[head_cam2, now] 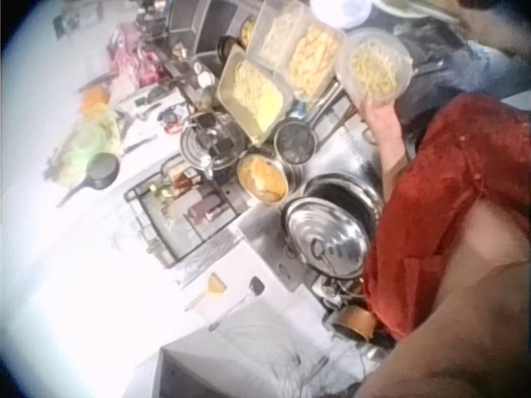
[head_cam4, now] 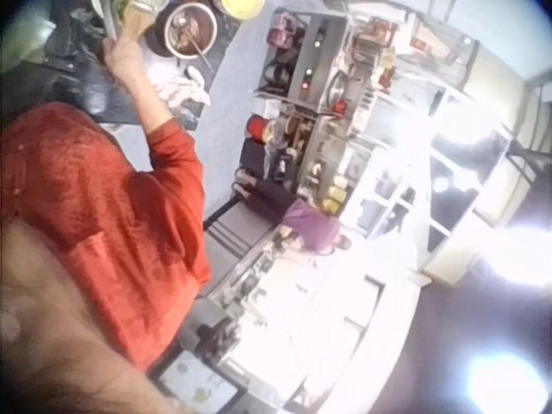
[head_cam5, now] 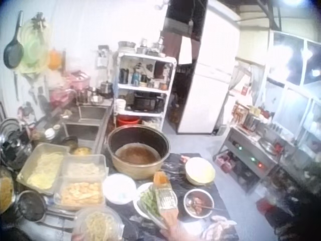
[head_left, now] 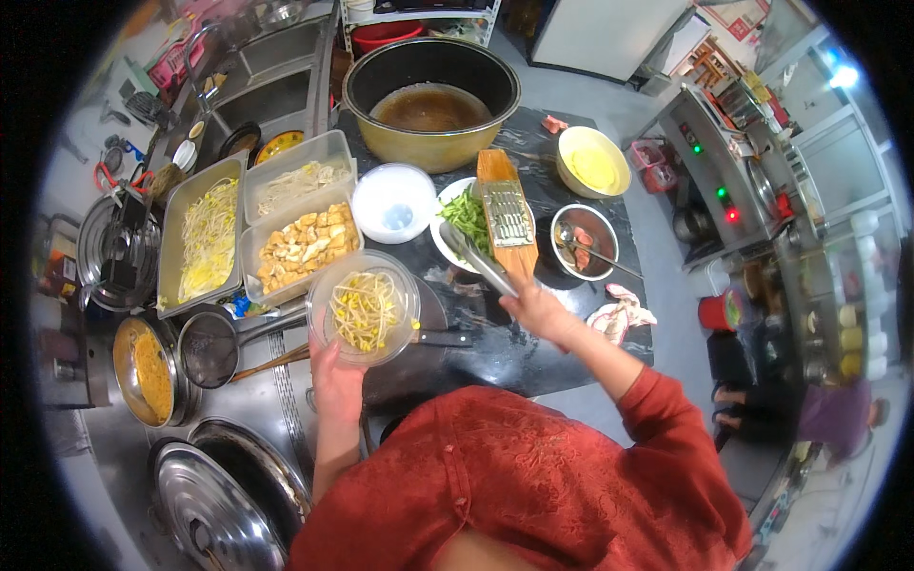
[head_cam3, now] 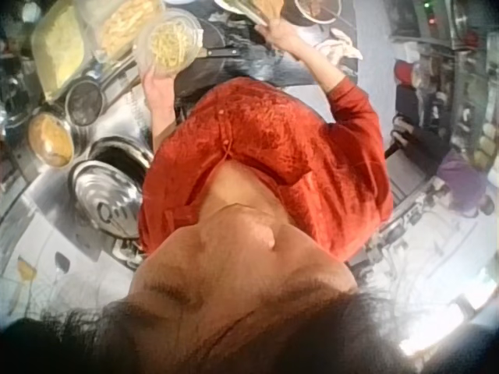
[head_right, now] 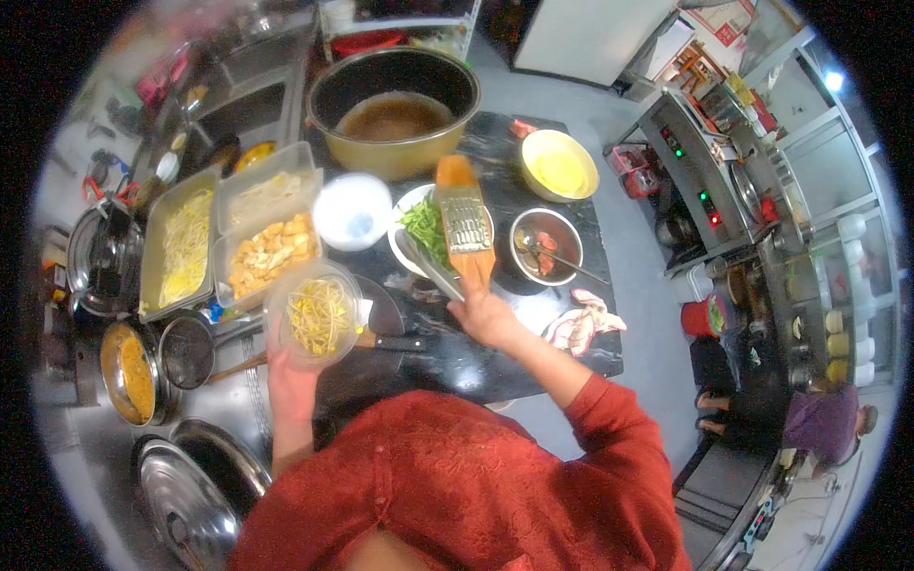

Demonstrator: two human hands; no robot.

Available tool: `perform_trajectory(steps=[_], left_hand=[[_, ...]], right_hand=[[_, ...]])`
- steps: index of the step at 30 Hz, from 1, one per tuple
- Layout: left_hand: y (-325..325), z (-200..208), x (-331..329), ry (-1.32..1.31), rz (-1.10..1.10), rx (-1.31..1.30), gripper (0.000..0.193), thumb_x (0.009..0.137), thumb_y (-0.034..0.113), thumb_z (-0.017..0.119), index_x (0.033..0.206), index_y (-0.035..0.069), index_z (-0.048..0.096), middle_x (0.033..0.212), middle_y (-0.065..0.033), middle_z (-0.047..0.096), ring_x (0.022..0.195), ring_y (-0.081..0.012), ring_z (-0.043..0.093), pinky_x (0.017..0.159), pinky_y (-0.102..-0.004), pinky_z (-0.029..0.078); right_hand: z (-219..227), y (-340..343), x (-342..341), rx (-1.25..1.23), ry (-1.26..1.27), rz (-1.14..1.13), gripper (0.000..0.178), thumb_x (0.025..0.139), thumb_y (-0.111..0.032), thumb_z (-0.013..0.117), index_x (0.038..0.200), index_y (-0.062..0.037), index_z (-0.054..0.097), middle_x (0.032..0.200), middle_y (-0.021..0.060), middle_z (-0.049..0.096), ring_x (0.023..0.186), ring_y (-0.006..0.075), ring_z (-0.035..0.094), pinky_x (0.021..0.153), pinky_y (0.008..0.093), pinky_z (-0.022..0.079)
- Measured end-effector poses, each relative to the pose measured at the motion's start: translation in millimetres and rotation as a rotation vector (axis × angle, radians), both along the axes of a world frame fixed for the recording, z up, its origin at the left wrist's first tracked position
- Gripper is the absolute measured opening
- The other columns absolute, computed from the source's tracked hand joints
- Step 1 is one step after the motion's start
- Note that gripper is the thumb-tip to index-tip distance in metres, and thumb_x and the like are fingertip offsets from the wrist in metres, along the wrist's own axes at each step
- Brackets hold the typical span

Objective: The person assembles a noodle bowl by adding bean sprouts, shredded cabbage, and fried tofu from containers into a clear plastic bowl. They then ladle braised meat and broth from a pot into the bowl, add chili flakes, and seal the bowl with a plastic lid.

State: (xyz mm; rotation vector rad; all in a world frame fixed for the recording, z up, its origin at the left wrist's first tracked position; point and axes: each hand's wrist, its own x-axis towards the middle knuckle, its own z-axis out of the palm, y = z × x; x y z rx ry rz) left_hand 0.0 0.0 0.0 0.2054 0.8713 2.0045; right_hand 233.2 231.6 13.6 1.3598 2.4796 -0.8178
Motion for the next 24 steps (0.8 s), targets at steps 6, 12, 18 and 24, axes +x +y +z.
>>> perform_trajectory(steps=[6, 12, 18, 24], left_hand=[[7, 8, -36, 0.056, 0.056, 0.068, 0.071, 0.088, 0.016, 0.056, 0.152, 0.009, 0.025, 0.150, -0.0137, 0.038, 0.137, -0.0299, 0.040, 0.106, -0.0517, 0.042], [24, 11, -66, 0.038, 0.070, 0.223, 0.070, 0.089, 0.014, 0.055, 0.152, 0.009, 0.024, 0.149, -0.0137, 0.038, 0.136, -0.0287, 0.041, 0.106, -0.0499, 0.043], [28, 5, -77, -0.011, 0.053, 0.212, 0.070, 0.090, 0.012, 0.053, 0.152, 0.009, 0.022, 0.148, -0.0137, 0.039, 0.135, -0.0277, 0.043, 0.106, -0.0472, 0.044], [27, 2, -82, -0.004, 0.038, 0.183, 0.071, 0.089, 0.012, 0.053, 0.153, 0.008, 0.021, 0.149, -0.0147, 0.037, 0.136, -0.0289, 0.041, 0.107, -0.0482, 0.042]], right_hand=[[-34, -36, -15, 0.196, -0.006, -0.066, 0.065, 0.090, -0.027, 0.059, 0.144, 0.0019, 0.036, 0.097, 0.0325, 0.065, 0.086, 0.0474, 0.065, 0.079, 0.0514, 0.052], [-35, -45, -22, 0.545, -0.158, -0.132, 0.069, 0.089, -0.030, 0.063, 0.146, -0.0023, 0.036, 0.106, 0.0309, 0.063, 0.076, 0.0441, 0.067, 0.070, 0.0499, 0.054], [-34, -35, -37, 0.686, -0.370, -0.149, 0.067, 0.090, -0.022, 0.060, 0.145, 0.0034, 0.033, 0.107, 0.0246, 0.060, 0.088, 0.0386, 0.068, 0.074, 0.0433, 0.056], [-48, -17, -62, 0.803, -0.488, -0.148, 0.059, 0.088, -0.010, 0.056, 0.140, 0.0102, 0.038, 0.099, 0.0203, 0.062, 0.076, 0.0293, 0.070, 0.066, 0.0367, 0.058]])
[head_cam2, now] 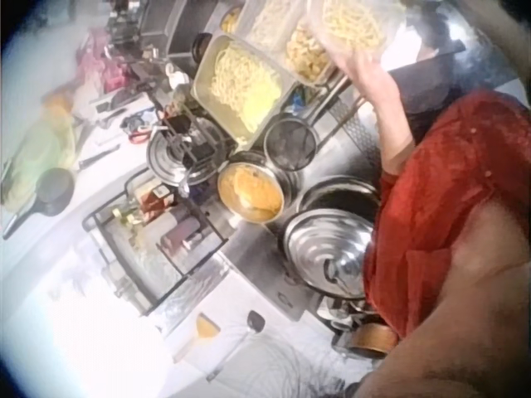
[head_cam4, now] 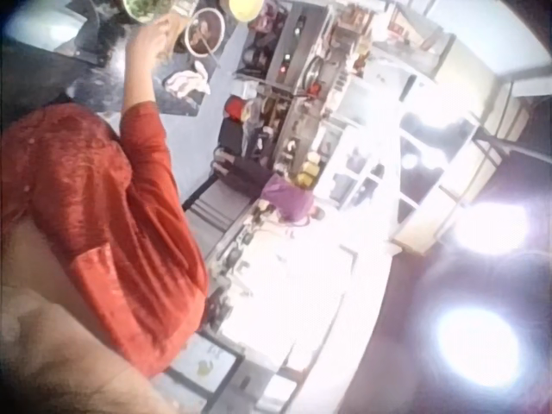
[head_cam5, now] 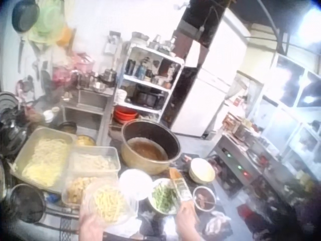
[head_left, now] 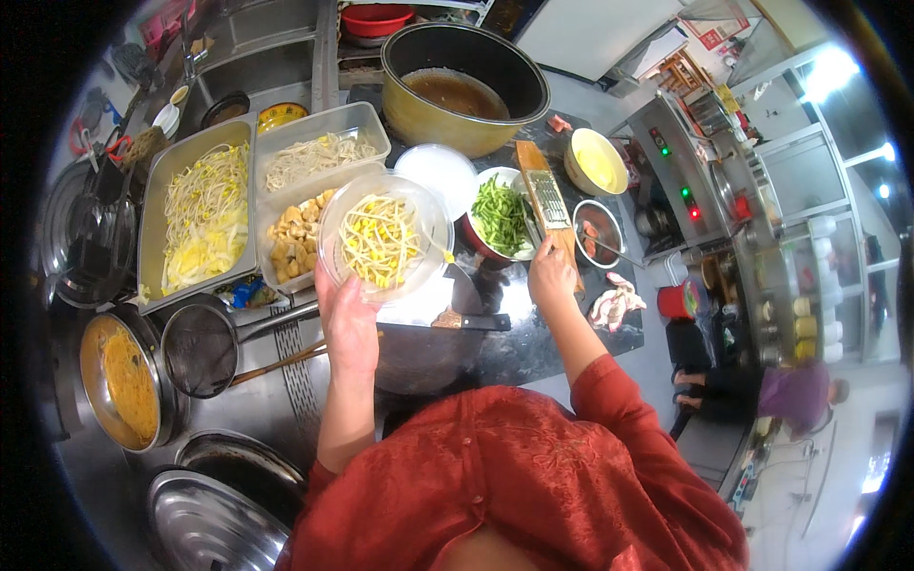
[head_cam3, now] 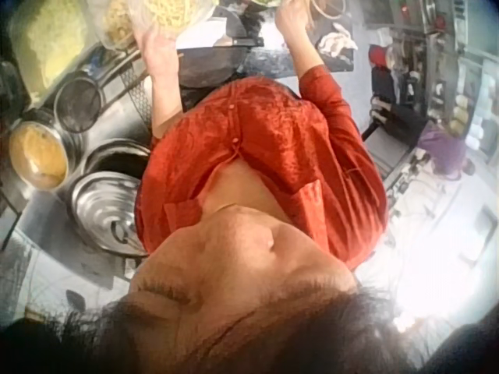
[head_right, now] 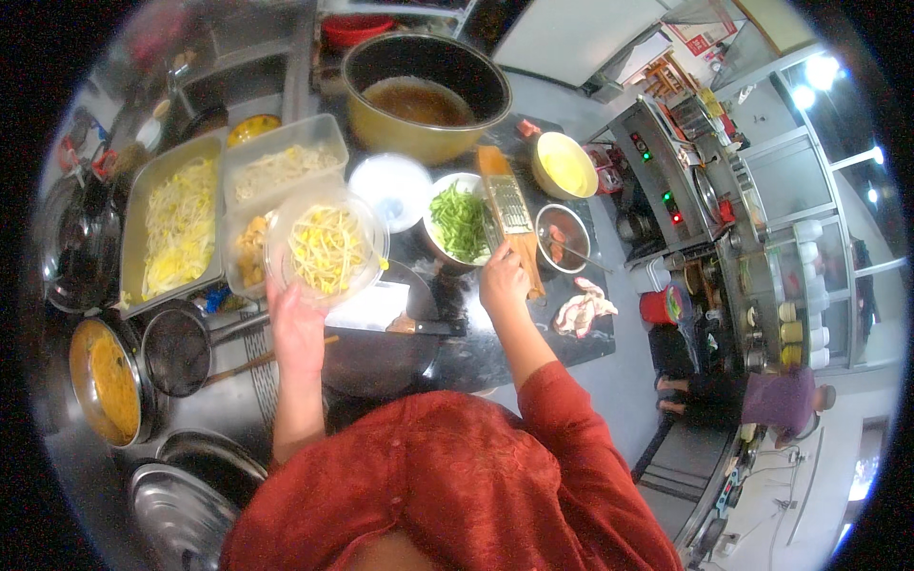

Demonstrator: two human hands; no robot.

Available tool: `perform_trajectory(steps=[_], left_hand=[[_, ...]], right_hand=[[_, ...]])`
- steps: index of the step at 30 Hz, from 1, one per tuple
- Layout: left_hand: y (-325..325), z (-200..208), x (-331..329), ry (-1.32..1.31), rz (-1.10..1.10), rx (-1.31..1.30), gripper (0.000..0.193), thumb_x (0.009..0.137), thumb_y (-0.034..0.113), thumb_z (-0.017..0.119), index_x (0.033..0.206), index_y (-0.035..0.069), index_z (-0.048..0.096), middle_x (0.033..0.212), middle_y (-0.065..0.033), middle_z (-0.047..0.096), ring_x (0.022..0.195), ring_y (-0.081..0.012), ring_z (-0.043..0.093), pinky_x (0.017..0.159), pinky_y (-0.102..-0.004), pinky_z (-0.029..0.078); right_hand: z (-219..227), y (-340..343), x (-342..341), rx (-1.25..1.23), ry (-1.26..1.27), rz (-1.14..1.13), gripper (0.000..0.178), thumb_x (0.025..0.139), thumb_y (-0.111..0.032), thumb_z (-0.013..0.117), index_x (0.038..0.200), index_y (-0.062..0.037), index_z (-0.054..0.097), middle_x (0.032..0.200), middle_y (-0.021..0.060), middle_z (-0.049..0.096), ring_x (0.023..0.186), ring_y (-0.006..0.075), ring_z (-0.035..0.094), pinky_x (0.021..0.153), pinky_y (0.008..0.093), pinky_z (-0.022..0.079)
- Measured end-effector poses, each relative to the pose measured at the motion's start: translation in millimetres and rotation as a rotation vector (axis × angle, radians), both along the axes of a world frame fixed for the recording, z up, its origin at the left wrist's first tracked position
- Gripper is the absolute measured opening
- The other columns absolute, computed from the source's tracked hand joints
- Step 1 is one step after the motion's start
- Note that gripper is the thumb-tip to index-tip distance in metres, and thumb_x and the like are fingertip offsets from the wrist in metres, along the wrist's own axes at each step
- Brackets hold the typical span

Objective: The person assembles a noodle bowl by adding bean sprouts, shredded cabbage, and fried tofu from containers into a clear plastic bowl. They then ladle braised meat and broth from a pot into the bowl, add chili flakes, and seal the bowl with a plastic lid.

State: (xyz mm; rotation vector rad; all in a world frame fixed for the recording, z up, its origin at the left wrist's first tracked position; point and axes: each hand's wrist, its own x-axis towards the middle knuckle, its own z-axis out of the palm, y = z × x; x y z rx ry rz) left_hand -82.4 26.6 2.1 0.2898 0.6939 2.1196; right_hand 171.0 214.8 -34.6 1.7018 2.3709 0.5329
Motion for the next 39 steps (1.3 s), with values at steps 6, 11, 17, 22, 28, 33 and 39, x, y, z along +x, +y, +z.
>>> perform_trajectory(steps=[6, 11, 17, 22, 28, 33, 39], left_hand=[[-9, -5, -6, 0.026, 0.021, -0.056, 0.075, 0.088, 0.017, 0.053, 0.154, 0.008, 0.020, 0.151, -0.0162, 0.035, 0.138, -0.0316, 0.039, 0.108, -0.0515, 0.041], [-10, -10, -13, 0.006, 0.041, -0.045, 0.077, 0.087, 0.016, 0.056, 0.154, 0.009, 0.019, 0.151, -0.0153, 0.034, 0.137, -0.0313, 0.039, 0.104, -0.0529, 0.044], [-10, -5, -9, 0.058, 0.008, -0.072, 0.076, 0.086, 0.018, 0.055, 0.154, 0.009, 0.020, 0.152, -0.0161, 0.033, 0.139, -0.0323, 0.037, 0.107, -0.0544, 0.040], [-6, -6, -5, 0.091, 0.012, -0.120, 0.076, 0.085, 0.015, 0.055, 0.153, 0.007, 0.021, 0.151, -0.0151, 0.033, 0.139, -0.0297, 0.036, 0.109, -0.0511, 0.039], [5, -5, 7, 0.089, -0.085, -0.078, 0.077, 0.085, 0.017, 0.057, 0.153, 0.007, 0.022, 0.152, -0.0145, 0.033, 0.139, -0.0298, 0.036, 0.109, -0.0502, 0.039], [9, 1, 15, 0.080, -0.097, -0.112, 0.077, 0.085, 0.016, 0.057, 0.153, 0.009, 0.022, 0.151, -0.0143, 0.035, 0.138, -0.0301, 0.038, 0.106, -0.0515, 0.041], [6, 4, 27, 0.111, -0.061, -0.146, 0.076, 0.085, 0.016, 0.057, 0.153, 0.008, 0.023, 0.150, -0.0135, 0.037, 0.138, -0.0293, 0.038, 0.107, -0.0500, 0.041]], right_hand=[[6, -7, -8, -0.222, 0.000, 0.030, 0.060, 0.090, -0.012, 0.053, 0.142, 0.0086, 0.034, 0.100, 0.0222, 0.062, 0.079, 0.0343, 0.070, 0.067, 0.0406, 0.058], [29, -1, 12, -0.280, -0.011, 0.089, 0.061, 0.091, -0.014, 0.050, 0.147, 0.0014, 0.032, 0.105, 0.0242, 0.061, 0.081, 0.0375, 0.069, 0.070, 0.0444, 0.056], [28, 33, 1, -0.226, 0.063, 0.203, 0.057, 0.089, -0.013, 0.050, 0.145, -0.0061, 0.039, 0.106, 0.0202, 0.064, 0.083, 0.0355, 0.068, 0.068, 0.0456, 0.055], [46, 15, 25, -0.264, 0.045, 0.149, 0.056, 0.089, -0.014, 0.054, 0.142, -0.0040, 0.040, 0.101, 0.0182, 0.064, 0.082, 0.0349, 0.069, 0.066, 0.0438, 0.055], [45, 9, 32, -0.363, -0.014, 0.173, 0.052, 0.089, -0.017, 0.051, 0.139, -0.0030, 0.042, 0.101, 0.0206, 0.064, 0.078, 0.0345, 0.069, 0.066, 0.0452, 0.055], [43, 28, 36, -0.036, 0.130, 0.195, 0.036, 0.086, -0.013, 0.054, 0.120, 0.0003, 0.053, 0.085, 0.0157, 0.064, 0.067, 0.0315, 0.068, 0.055, 0.0405, 0.054], [17, 20, 55, -0.212, 0.275, 0.123, 0.060, 0.089, -0.025, 0.059, 0.142, -0.0048, 0.040, 0.100, 0.0197, 0.064, 0.079, 0.0365, 0.068, 0.065, 0.0476, 0.054]])
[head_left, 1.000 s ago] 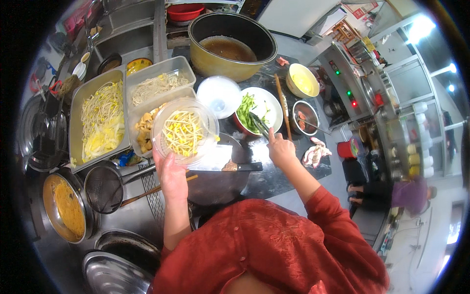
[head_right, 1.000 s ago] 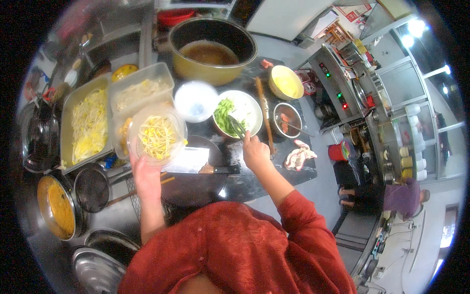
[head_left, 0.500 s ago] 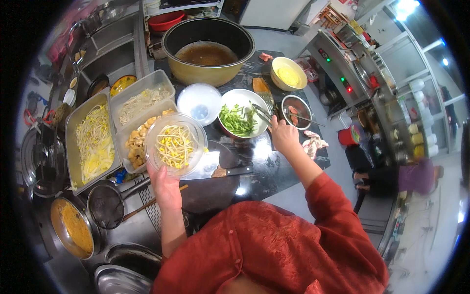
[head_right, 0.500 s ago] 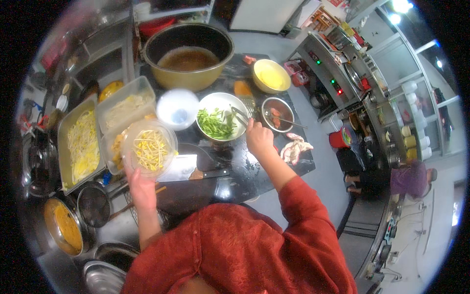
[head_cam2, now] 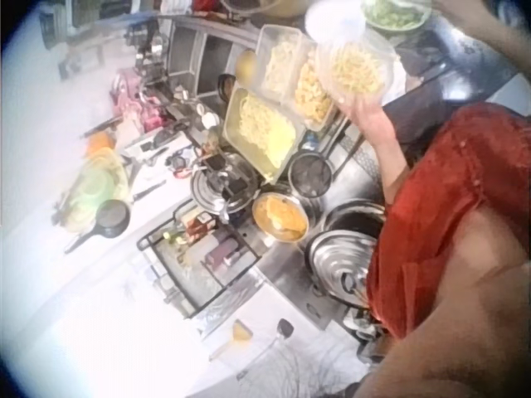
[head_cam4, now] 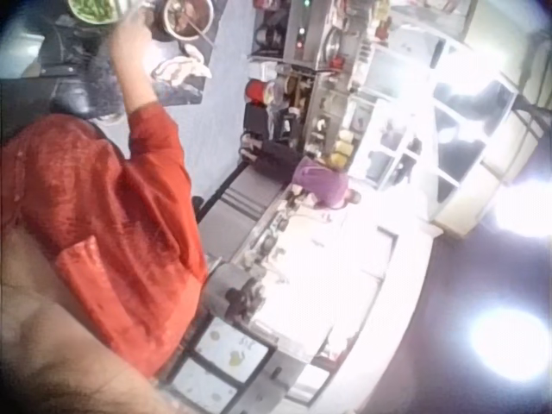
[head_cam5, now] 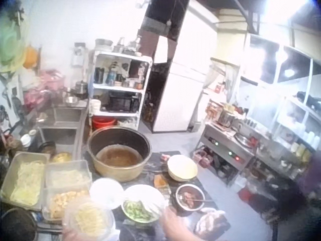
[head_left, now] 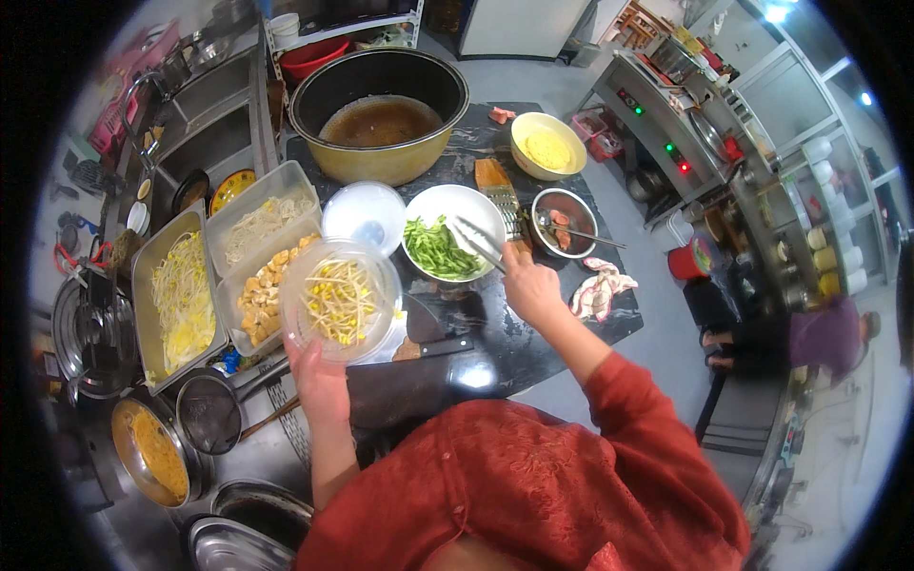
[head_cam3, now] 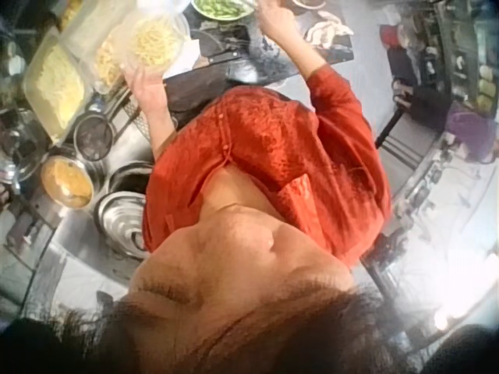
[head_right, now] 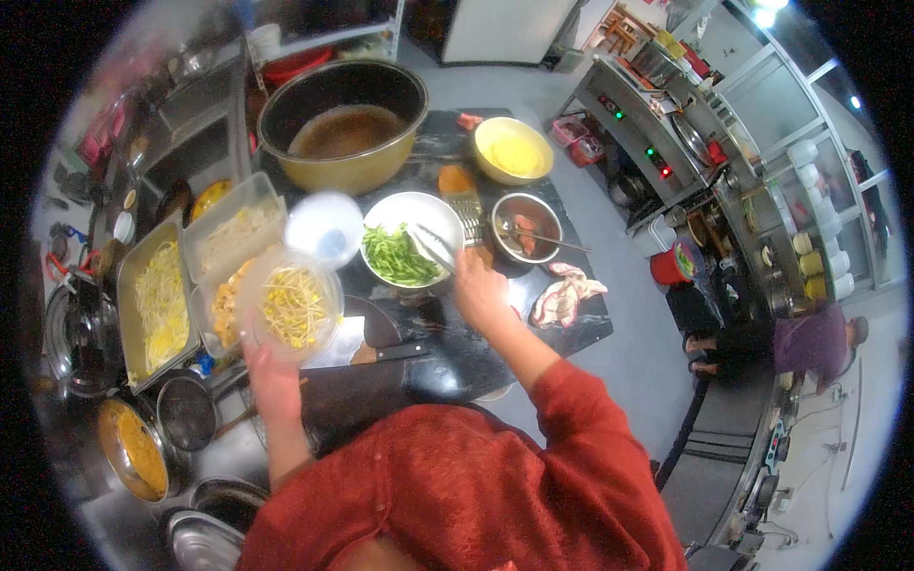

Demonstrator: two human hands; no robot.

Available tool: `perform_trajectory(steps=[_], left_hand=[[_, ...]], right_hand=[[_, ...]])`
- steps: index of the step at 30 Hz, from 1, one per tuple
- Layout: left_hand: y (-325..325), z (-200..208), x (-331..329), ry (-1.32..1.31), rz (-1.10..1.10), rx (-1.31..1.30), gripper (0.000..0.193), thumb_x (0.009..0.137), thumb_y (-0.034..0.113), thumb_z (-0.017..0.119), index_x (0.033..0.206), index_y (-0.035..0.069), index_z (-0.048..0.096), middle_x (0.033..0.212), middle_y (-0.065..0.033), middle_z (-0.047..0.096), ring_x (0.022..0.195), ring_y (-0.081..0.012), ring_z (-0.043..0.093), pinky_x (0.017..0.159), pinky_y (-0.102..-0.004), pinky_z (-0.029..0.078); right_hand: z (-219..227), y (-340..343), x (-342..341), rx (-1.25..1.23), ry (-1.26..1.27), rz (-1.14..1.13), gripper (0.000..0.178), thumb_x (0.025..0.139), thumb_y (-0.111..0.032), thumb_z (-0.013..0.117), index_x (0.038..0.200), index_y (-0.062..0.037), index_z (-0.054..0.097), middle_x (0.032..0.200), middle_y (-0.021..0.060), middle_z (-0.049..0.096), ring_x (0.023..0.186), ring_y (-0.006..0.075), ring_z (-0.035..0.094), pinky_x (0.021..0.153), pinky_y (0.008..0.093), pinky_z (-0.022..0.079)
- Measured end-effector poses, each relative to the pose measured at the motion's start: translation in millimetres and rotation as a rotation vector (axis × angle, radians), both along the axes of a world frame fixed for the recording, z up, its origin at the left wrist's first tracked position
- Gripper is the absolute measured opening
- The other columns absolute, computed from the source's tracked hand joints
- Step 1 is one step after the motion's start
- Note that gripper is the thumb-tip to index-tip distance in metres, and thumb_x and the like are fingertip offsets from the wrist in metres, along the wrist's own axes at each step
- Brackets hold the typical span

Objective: The person assembles a noodle bowl by adding bean sprouts, shredded cabbage, and fried tofu from containers into a clear plastic bowl. They then ladle braised meat and broth from a pot into the bowl, add chili flakes, and seal the bowl with a plastic lid.

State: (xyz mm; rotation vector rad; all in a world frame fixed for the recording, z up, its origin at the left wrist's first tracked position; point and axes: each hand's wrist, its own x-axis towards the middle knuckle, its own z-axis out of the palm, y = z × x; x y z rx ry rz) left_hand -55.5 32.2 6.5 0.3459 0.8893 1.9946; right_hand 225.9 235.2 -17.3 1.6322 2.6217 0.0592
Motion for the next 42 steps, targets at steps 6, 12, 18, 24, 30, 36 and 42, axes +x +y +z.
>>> perform_trajectory(steps=[6, 12, 18, 24, 30, 36, 42], left_hand=[[-6, 0, 15, -0.002, 0.016, -0.030, 0.075, 0.086, 0.016, 0.056, 0.153, 0.007, 0.023, 0.151, -0.0135, 0.036, 0.137, -0.0293, 0.039, 0.110, -0.0480, 0.037], [-10, 15, 32, 0.064, 0.011, -0.083, 0.072, 0.087, 0.017, 0.051, 0.153, 0.007, 0.023, 0.151, -0.0154, 0.035, 0.139, -0.0320, 0.038, 0.110, -0.0512, 0.038], [-14, 26, 43, 0.093, 0.038, -0.117, 0.072, 0.087, 0.018, 0.050, 0.153, 0.007, 0.023, 0.151, -0.0171, 0.034, 0.138, -0.0343, 0.038, 0.108, -0.0540, 0.039], [-18, 25, 51, 0.080, 0.082, -0.147, 0.075, 0.085, 0.018, 0.053, 0.152, 0.008, 0.023, 0.150, -0.0169, 0.035, 0.138, -0.0341, 0.039, 0.107, -0.0546, 0.041], [-18, 24, 58, 0.071, 0.094, -0.155, 0.077, 0.084, 0.019, 0.056, 0.152, 0.008, 0.023, 0.150, -0.0164, 0.036, 0.138, -0.0335, 0.039, 0.107, -0.0537, 0.041], [-20, 23, 58, 0.044, 0.092, -0.135, 0.077, 0.084, 0.018, 0.057, 0.152, 0.008, 0.023, 0.149, -0.0161, 0.036, 0.138, -0.0326, 0.039, 0.108, -0.0523, 0.040], [-31, 18, 56, 0.027, 0.101, -0.128, 0.074, 0.085, 0.017, 0.057, 0.151, 0.008, 0.025, 0.148, -0.0153, 0.038, 0.137, -0.0315, 0.040, 0.108, -0.0508, 0.041]], right_hand=[[-40, -6, 61, -0.080, 0.340, -0.325, 0.074, 0.081, -0.020, 0.070, 0.142, -0.0014, 0.031, 0.118, 0.0265, 0.052, 0.087, 0.0456, 0.064, 0.071, 0.0499, 0.054], [-74, 11, 46, -0.083, 0.390, -0.407, 0.087, 0.077, -0.029, 0.077, 0.144, -0.0028, 0.028, 0.112, 0.0249, 0.054, 0.085, 0.0446, 0.065, 0.071, 0.0506, 0.054], [-66, 35, 53, -0.155, 0.486, -0.387, 0.079, 0.074, -0.028, 0.069, 0.140, 0.0023, 0.037, 0.104, 0.0282, 0.063, 0.087, 0.0436, 0.067, 0.080, 0.0489, 0.054], [-44, 31, 60, -0.244, 0.827, -0.266, 0.064, 0.074, -0.028, 0.069, 0.127, 0.0018, 0.051, 0.105, 0.0276, 0.063, 0.094, 0.0454, 0.064, 0.081, 0.0483, 0.052], [-28, -11, 52, -0.085, 0.498, -0.120, 0.071, 0.076, -0.024, 0.071, 0.139, -0.0101, 0.041, 0.109, 0.0187, 0.056, 0.086, 0.0397, 0.065, 0.071, 0.0483, 0.054], [-20, -8, 42, -0.147, 0.373, -0.081, 0.078, 0.076, -0.020, 0.072, 0.143, -0.0057, 0.034, 0.111, 0.0228, 0.054, 0.080, 0.0410, 0.066, 0.067, 0.0497, 0.055], [-16, 16, 44, -0.072, 0.299, -0.013, 0.079, 0.075, -0.029, 0.076, 0.140, -0.0057, 0.037, 0.101, 0.0197, 0.064, 0.077, 0.0389, 0.067, 0.066, 0.0472, 0.056]])
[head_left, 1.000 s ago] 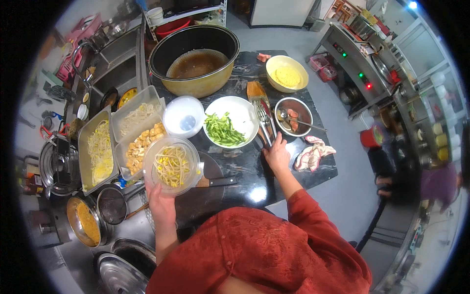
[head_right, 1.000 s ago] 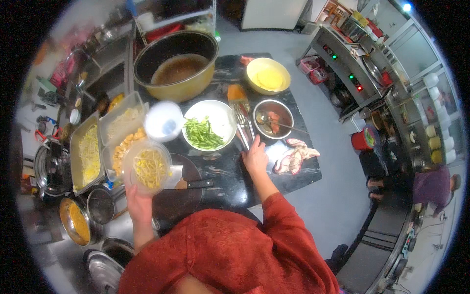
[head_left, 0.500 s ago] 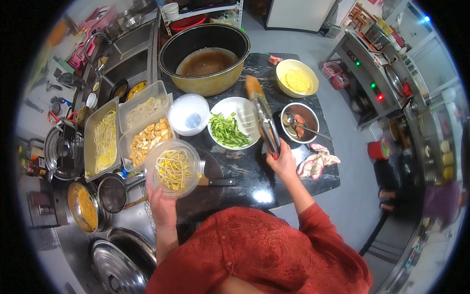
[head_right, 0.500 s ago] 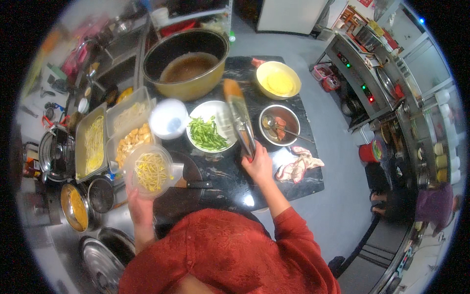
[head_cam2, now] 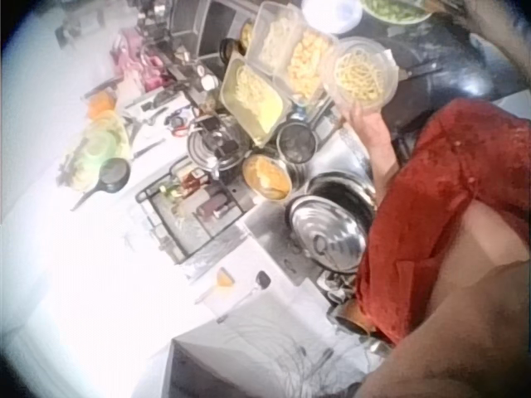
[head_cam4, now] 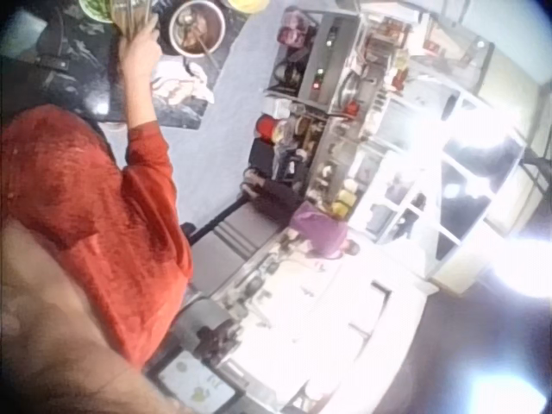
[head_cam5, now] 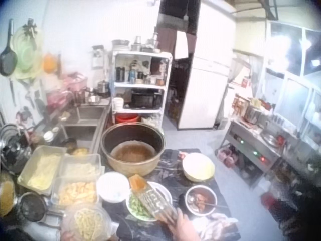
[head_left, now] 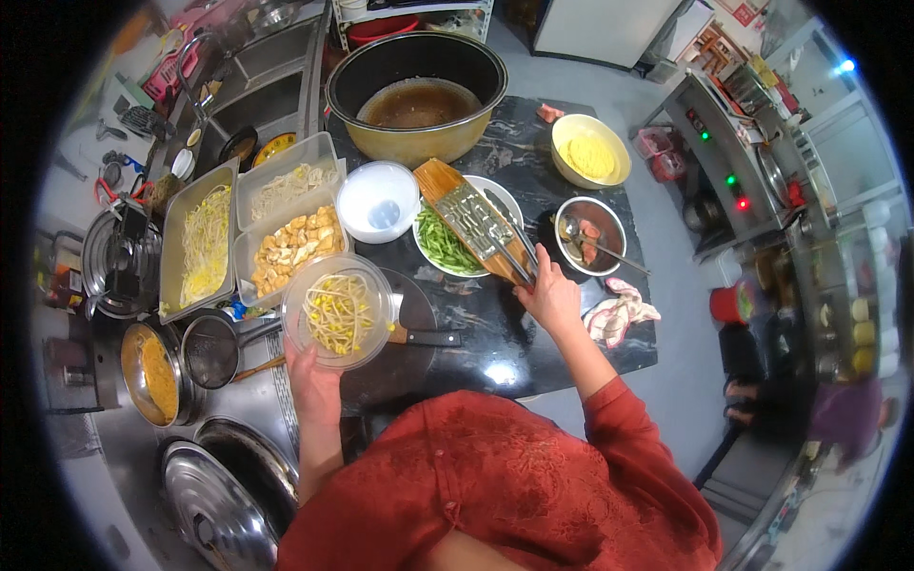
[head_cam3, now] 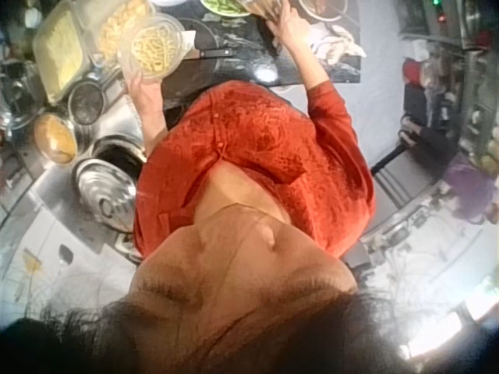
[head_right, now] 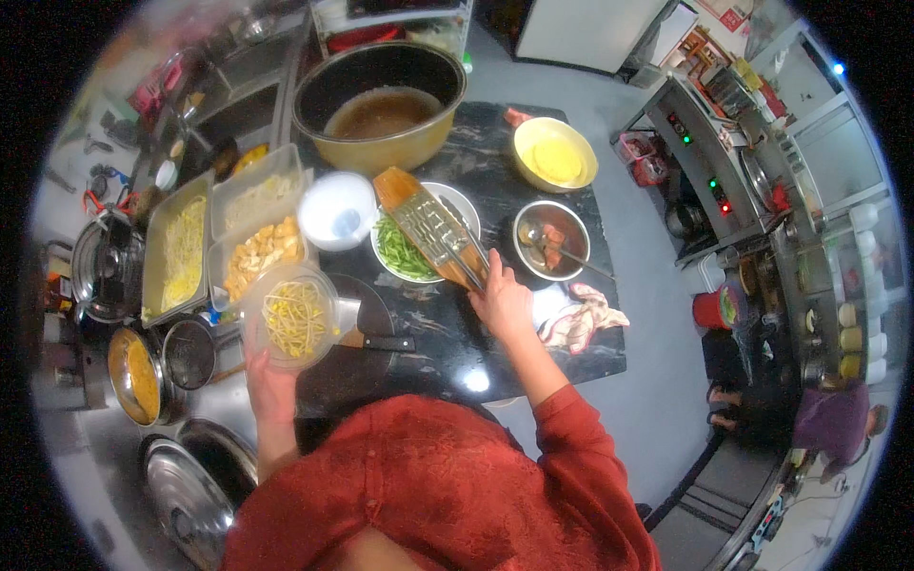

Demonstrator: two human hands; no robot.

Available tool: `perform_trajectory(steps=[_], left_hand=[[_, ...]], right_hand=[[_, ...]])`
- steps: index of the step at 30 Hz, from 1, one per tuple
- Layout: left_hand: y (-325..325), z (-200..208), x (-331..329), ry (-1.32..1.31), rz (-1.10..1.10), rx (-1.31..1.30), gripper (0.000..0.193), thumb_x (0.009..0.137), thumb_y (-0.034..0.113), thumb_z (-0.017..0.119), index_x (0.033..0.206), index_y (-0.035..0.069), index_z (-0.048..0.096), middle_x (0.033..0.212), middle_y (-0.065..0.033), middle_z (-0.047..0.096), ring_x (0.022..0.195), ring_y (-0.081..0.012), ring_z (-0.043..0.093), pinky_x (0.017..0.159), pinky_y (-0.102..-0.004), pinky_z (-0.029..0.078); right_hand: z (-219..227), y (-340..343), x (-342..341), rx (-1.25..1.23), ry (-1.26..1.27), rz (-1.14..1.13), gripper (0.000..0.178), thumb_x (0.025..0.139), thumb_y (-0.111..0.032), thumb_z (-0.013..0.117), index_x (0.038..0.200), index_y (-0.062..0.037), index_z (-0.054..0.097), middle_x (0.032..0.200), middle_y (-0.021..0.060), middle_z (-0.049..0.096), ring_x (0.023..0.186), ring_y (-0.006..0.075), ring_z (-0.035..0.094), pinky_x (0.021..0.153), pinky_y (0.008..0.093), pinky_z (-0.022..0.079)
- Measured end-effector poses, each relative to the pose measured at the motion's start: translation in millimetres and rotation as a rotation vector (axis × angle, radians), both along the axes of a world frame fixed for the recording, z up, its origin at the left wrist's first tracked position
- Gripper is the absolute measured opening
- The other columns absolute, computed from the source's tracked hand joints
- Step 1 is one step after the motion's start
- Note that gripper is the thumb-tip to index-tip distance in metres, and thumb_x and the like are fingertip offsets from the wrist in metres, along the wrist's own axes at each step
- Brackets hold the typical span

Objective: The person assembles a noodle bowl by adding bean sprouts, shredded cabbage, and fried tofu from containers into a clear plastic bowl. They then ladle braised meat and broth from a pot into the bowl, add chili flakes, and seal the bowl with a plastic lid.

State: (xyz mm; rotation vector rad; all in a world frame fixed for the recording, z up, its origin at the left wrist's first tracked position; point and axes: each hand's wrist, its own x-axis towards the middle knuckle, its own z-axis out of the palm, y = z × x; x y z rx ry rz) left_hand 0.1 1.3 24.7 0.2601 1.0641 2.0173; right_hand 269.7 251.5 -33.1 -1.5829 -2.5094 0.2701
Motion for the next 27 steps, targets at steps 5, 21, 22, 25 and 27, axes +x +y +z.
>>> perform_trajectory(steps=[5, 21, 22, 25, 27], left_hand=[[-9, -4, -2, -0.004, 0.050, -0.003, 0.076, 0.084, 0.017, 0.056, 0.153, 0.010, 0.026, 0.151, -0.0163, 0.035, 0.139, -0.0353, 0.037, 0.107, -0.0572, 0.040], [-20, -9, -12, -0.026, 0.053, 0.016, 0.070, 0.087, 0.015, 0.054, 0.151, 0.009, 0.026, 0.149, -0.0143, 0.038, 0.137, -0.0312, 0.040, 0.107, -0.0520, 0.041], [-20, -9, -12, -0.011, 0.048, 0.043, 0.070, 0.087, 0.015, 0.054, 0.151, 0.009, 0.026, 0.149, -0.0143, 0.038, 0.137, -0.0311, 0.040, 0.107, -0.0519, 0.041], [-20, -10, -15, -0.007, 0.050, 0.042, 0.071, 0.087, 0.015, 0.054, 0.152, 0.009, 0.026, 0.149, -0.0144, 0.038, 0.137, -0.0310, 0.040, 0.107, -0.0518, 0.041], [-21, -9, -16, -0.022, 0.064, 0.018, 0.073, 0.085, 0.014, 0.054, 0.152, 0.010, 0.026, 0.152, -0.0151, 0.035, 0.139, -0.0334, 0.038, 0.109, -0.0539, 0.039]], right_hand=[[3, 2, 4, 0.072, 0.016, -0.020, 0.069, 0.076, -0.033, 0.074, 0.132, -0.0040, 0.045, 0.099, 0.0211, 0.067, 0.080, 0.0387, 0.068, 0.068, 0.0471, 0.056], [3, -5, -9, -0.072, -0.043, -0.203, 0.071, 0.077, -0.034, 0.073, 0.131, -0.0015, 0.041, 0.098, 0.0216, 0.065, 0.082, 0.0395, 0.068, 0.072, 0.0479, 0.055], [8, -7, -8, 0.005, 0.011, -0.152, 0.075, 0.077, -0.034, 0.074, 0.134, -0.0010, 0.039, 0.098, 0.0210, 0.065, 0.082, 0.0395, 0.068, 0.071, 0.0473, 0.055], [34, -7, -11, 0.141, 0.001, -0.060, 0.088, 0.075, -0.040, 0.077, 0.142, 0.0000, 0.036, 0.098, 0.0187, 0.067, 0.082, 0.0382, 0.068, 0.067, 0.0444, 0.055], [58, -4, -11, 0.105, -0.051, 0.082, 0.087, 0.073, -0.043, 0.078, 0.139, 0.0005, 0.040, 0.097, 0.0182, 0.068, 0.081, 0.0368, 0.069, 0.067, 0.0438, 0.055]])
